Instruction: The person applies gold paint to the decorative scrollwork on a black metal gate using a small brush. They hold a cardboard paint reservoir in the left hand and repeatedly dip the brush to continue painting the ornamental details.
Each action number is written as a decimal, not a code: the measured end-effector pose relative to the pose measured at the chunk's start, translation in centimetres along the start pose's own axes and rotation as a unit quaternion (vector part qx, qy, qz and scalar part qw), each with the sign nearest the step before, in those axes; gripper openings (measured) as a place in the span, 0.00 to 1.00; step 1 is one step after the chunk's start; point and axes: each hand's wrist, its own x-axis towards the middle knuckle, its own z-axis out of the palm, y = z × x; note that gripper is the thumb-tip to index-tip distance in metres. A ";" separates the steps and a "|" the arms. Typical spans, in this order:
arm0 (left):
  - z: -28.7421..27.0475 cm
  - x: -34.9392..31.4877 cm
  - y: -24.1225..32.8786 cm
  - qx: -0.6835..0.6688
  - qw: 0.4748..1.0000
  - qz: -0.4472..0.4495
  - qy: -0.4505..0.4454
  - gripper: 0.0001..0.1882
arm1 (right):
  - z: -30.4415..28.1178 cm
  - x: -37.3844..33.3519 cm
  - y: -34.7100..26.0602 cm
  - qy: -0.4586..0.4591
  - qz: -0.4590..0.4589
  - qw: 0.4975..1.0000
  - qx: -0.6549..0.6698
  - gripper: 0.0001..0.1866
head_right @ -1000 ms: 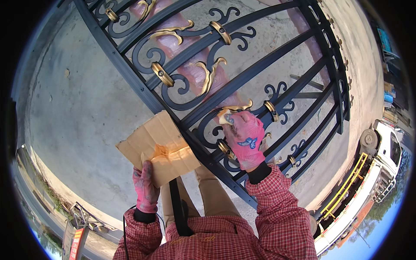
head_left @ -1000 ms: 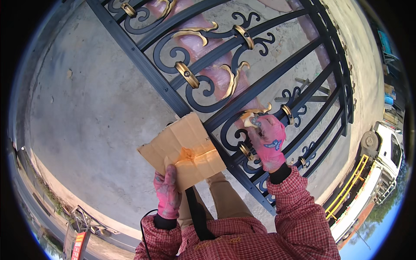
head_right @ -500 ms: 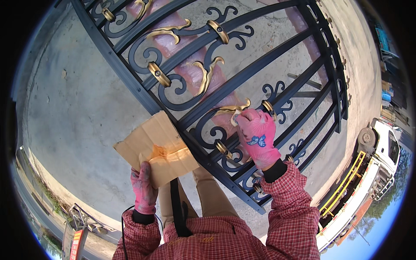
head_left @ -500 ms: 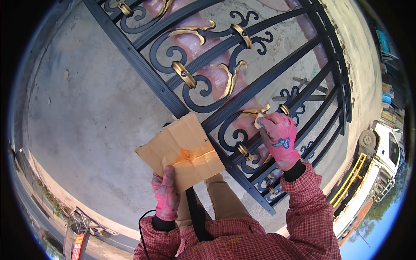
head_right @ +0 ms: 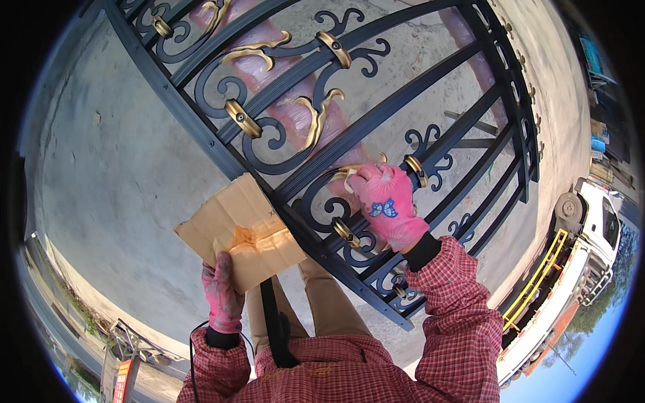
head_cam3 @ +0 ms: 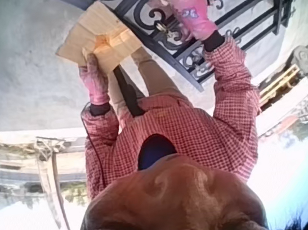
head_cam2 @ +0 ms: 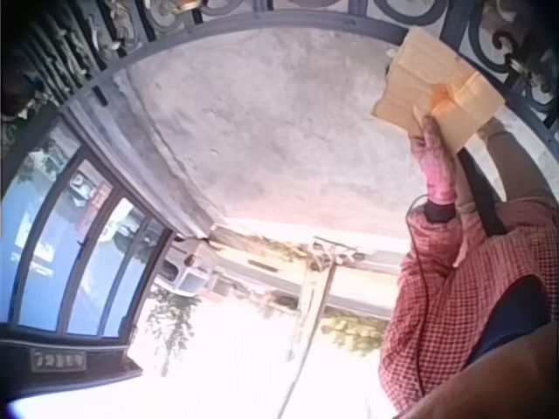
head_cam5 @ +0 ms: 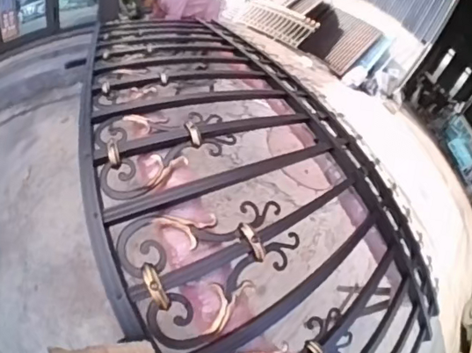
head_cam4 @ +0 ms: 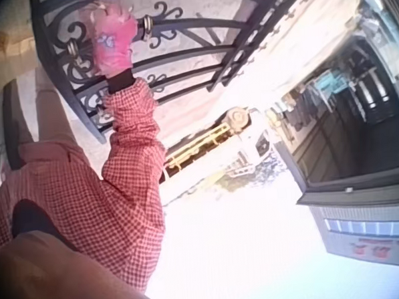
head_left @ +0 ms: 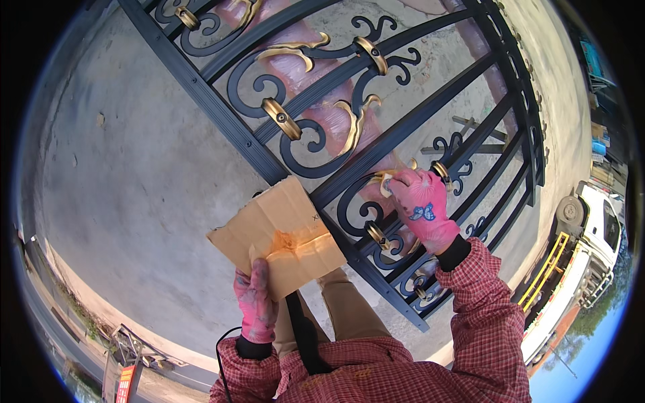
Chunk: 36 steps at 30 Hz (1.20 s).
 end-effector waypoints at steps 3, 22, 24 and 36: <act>0.2 0.2 0.8 0.003 1.000 0.020 -0.006 0.22 | -0.8 0.1 0.1 0.044 0.032 0.997 0.049 0.09; -3.9 -3.6 29.8 0.030 0.968 0.248 0.016 0.17 | -14.6 -16.4 -4.1 0.330 0.367 0.617 0.612 0.14; -6.8 -4.9 34.7 0.004 0.963 0.268 0.024 0.17 | -16.2 -16.7 -5.8 0.351 0.375 0.576 0.636 0.15; -41.8 -11.5 59.6 0.350 0.734 0.533 0.235 0.30 | -22.0 -14.7 -11.5 0.445 0.272 0.494 0.696 0.17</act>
